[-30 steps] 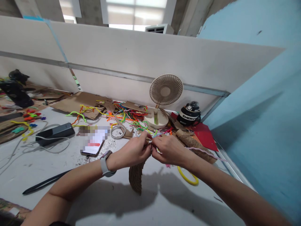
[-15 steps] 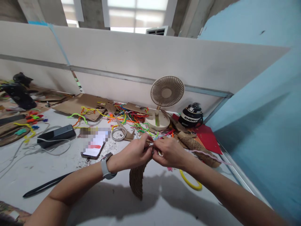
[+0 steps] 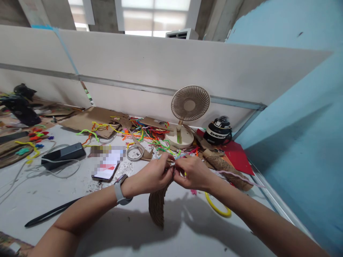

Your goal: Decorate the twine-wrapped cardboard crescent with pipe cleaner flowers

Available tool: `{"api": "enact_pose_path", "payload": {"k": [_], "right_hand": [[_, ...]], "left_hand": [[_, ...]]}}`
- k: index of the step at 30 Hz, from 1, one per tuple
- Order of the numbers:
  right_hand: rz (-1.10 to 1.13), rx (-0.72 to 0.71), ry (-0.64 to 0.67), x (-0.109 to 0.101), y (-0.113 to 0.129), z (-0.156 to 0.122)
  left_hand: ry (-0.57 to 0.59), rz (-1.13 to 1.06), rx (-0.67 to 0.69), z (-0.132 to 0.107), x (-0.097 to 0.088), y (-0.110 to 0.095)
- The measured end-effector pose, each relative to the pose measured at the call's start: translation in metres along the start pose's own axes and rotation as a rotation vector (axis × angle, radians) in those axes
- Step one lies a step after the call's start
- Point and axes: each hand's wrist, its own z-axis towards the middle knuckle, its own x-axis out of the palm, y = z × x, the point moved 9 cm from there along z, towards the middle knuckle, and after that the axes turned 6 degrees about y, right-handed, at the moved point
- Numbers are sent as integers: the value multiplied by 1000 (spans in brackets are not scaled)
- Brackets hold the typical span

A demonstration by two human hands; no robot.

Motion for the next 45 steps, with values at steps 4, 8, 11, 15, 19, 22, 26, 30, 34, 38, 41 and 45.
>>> {"api": "enact_pose_path", "payload": {"k": [4, 8, 11, 15, 19, 22, 26, 30, 34, 38, 41, 45], "right_hand": [[-28, 19, 2, 1, -1, 0], [-66, 42, 19, 3, -1, 3], [-98, 62, 53, 4, -2, 6], [-120, 65, 65, 7, -2, 8], [-128, 49, 24, 9, -3, 6], [-103, 23, -34, 9, -4, 3], [-60, -8, -111, 8, -6, 0], [-3, -43, -180, 5, -8, -1], [119, -46, -235, -1, -12, -4], [222, -3, -286, -7, -22, -11], [242, 66, -326, -8, -39, -20], [264, 197, -388, -9, -66, -34]], "left_hand": [[-8, -14, 12, 0, 0, -1], [-15, -30, 6, 0, -1, 0], [-22, -35, -7, 1, -2, 2], [-11, -65, -16, 2, -1, 5], [0, -107, -13, 5, -1, 5], [9, -138, -26, 5, -2, 6], [20, -150, -40, 6, -2, 7], [40, -175, -46, 7, 0, 9], [44, -217, -39, 8, 0, 10], [48, -265, -53, 7, 1, 13], [71, -318, -66, 9, 3, 20], [70, -344, -80, 13, 4, 33]]}}
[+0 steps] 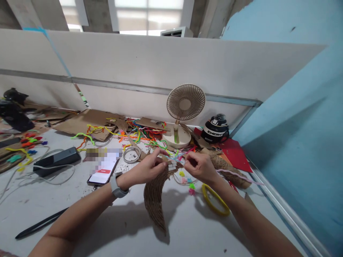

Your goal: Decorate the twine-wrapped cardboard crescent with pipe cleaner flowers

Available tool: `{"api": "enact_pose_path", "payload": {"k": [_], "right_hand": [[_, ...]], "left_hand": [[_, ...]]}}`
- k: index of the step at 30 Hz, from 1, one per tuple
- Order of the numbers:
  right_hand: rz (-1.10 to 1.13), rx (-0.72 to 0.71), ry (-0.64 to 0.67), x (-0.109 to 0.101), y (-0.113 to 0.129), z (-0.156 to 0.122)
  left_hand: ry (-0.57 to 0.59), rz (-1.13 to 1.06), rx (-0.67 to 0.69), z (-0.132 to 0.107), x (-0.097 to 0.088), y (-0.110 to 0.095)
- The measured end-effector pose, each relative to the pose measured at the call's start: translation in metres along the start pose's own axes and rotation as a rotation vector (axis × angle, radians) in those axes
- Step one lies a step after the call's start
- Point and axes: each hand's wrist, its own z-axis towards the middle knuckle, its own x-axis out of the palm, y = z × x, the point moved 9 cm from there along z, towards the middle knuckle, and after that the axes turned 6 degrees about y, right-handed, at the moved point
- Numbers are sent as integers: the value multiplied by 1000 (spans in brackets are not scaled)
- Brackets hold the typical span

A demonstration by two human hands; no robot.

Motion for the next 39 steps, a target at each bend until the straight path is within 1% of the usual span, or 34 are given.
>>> {"api": "enact_pose_path", "payload": {"k": [2, 3, 5, 8, 10, 13, 18, 21, 23, 25, 27, 30, 32, 35, 37, 39], "right_hand": [[24, 30, -4, -1, -3, -3], [27, 25, 7, 0, 0, -4], [-16, -30, 24, 5, 14, -6], [-199, -132, -36, 10, 38, -11], [-329, -158, -83, 13, 46, -14], [-438, -161, -95, 19, 48, -16], [-488, -210, -118, 25, 50, -17], [-503, -210, -152, 20, 47, -17], [-508, -173, -161, 14, 37, -15], [-501, -93, -159, 8, 20, -12], [-474, 6, -152, 2, -3, -9], [-397, 152, -122, 0, -36, -7], [-250, 202, -78, 4, -49, -5], [157, 274, 7, 16, -58, -4], [445, 391, 85, 28, -61, -7], [657, 487, 188, 42, -55, -11]], "left_hand": [[-18, 16, -6, 2, -1, 3], [-24, 23, -8, 2, -1, 4], [-34, 26, -2, 2, 2, 3], [-33, 8, 0, 2, 9, 1], [-26, -5, -3, 2, 12, -1], [-23, -10, 0, 3, 14, -2], [-21, 11, -11, 3, 14, -2], [-13, 6, -13, 3, 13, 0], [-5, -14, -17, 3, 11, 2], [-4, -41, -31, 4, 8, 4], [-20, -64, -45, 4, 3, 8], [-29, -87, -45, 5, -3, 12], [-14, -109, -42, 7, -3, 16], [-1, -153, -43, 9, -2, 21], [2, -178, -41, 10, -2, 23], [8, -198, -35, 11, -1, 23]]}}
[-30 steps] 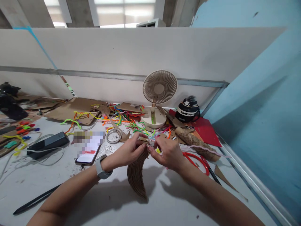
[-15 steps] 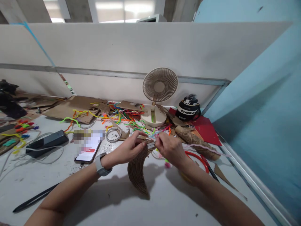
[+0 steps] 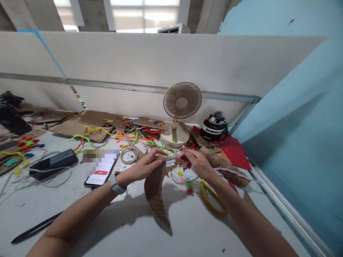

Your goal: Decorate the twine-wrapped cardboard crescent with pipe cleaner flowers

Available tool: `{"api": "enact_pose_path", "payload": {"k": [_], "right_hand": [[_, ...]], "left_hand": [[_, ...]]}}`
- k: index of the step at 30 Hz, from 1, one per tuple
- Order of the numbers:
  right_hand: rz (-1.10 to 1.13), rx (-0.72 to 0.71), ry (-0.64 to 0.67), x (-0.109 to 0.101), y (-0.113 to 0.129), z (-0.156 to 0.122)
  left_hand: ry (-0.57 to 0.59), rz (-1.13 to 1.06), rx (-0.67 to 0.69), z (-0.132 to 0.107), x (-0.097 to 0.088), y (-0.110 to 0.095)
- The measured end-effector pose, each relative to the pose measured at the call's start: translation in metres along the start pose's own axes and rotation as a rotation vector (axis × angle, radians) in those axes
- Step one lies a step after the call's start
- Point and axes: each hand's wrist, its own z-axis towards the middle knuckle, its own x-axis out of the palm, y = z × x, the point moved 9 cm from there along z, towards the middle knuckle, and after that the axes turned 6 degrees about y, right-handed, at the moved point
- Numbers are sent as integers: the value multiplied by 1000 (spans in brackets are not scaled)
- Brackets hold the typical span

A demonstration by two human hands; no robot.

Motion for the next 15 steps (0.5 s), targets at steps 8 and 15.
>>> {"api": "enact_pose_path", "payload": {"k": [8, 15], "right_hand": [[173, 109, 74, 29, 4, -12], [159, 94, 30, 38, -4, -15]], "left_hand": [[-198, -73, -52, 0, -11, 4], [-55, -171, -172, 7, 13, 24]]}}
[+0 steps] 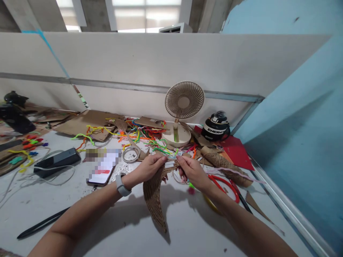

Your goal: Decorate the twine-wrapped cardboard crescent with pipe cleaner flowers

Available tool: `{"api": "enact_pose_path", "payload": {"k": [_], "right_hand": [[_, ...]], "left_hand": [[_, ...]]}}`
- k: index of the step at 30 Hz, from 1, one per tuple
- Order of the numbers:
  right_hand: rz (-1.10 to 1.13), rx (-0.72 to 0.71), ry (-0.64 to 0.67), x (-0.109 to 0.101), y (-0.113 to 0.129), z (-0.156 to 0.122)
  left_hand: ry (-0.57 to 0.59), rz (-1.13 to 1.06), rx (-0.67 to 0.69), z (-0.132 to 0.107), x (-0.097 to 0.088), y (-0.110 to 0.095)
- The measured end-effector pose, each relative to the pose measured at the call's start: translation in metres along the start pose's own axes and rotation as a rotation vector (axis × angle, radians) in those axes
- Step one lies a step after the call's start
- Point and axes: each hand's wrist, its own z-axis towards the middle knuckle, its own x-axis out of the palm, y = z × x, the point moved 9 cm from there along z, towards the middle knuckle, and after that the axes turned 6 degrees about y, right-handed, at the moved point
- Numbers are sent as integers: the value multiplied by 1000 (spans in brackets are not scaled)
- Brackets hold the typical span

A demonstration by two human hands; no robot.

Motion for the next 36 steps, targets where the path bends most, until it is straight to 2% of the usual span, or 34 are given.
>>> {"api": "enact_pose_path", "payload": {"k": [4, 9, 15, 20, 25, 31, 33, 36], "right_hand": [[17, -8, -17, -1, 0, 0], [20, -17, -47, -8, 6, 0], [6, -23, -53, -8, 7, -1], [-10, -62, -19, -2, 4, -1], [121, -12, 1, -1, -1, 2], [288, 39, 54, 3, -9, 6], [307, 45, 39, 1, -12, 6], [340, 44, 16, -1, -14, 6]], "left_hand": [[6, -122, -7, -4, 0, -5], [120, -332, -55, -7, 6, -5], [72, -225, -25, -6, 4, -2], [80, -214, -10, -6, 12, -4], [107, -267, -29, -8, 11, -2], [174, -308, 63, -8, 12, -10], [170, -233, 89, -8, 11, -12], [102, -47, 153, -7, 2, -17]]}}
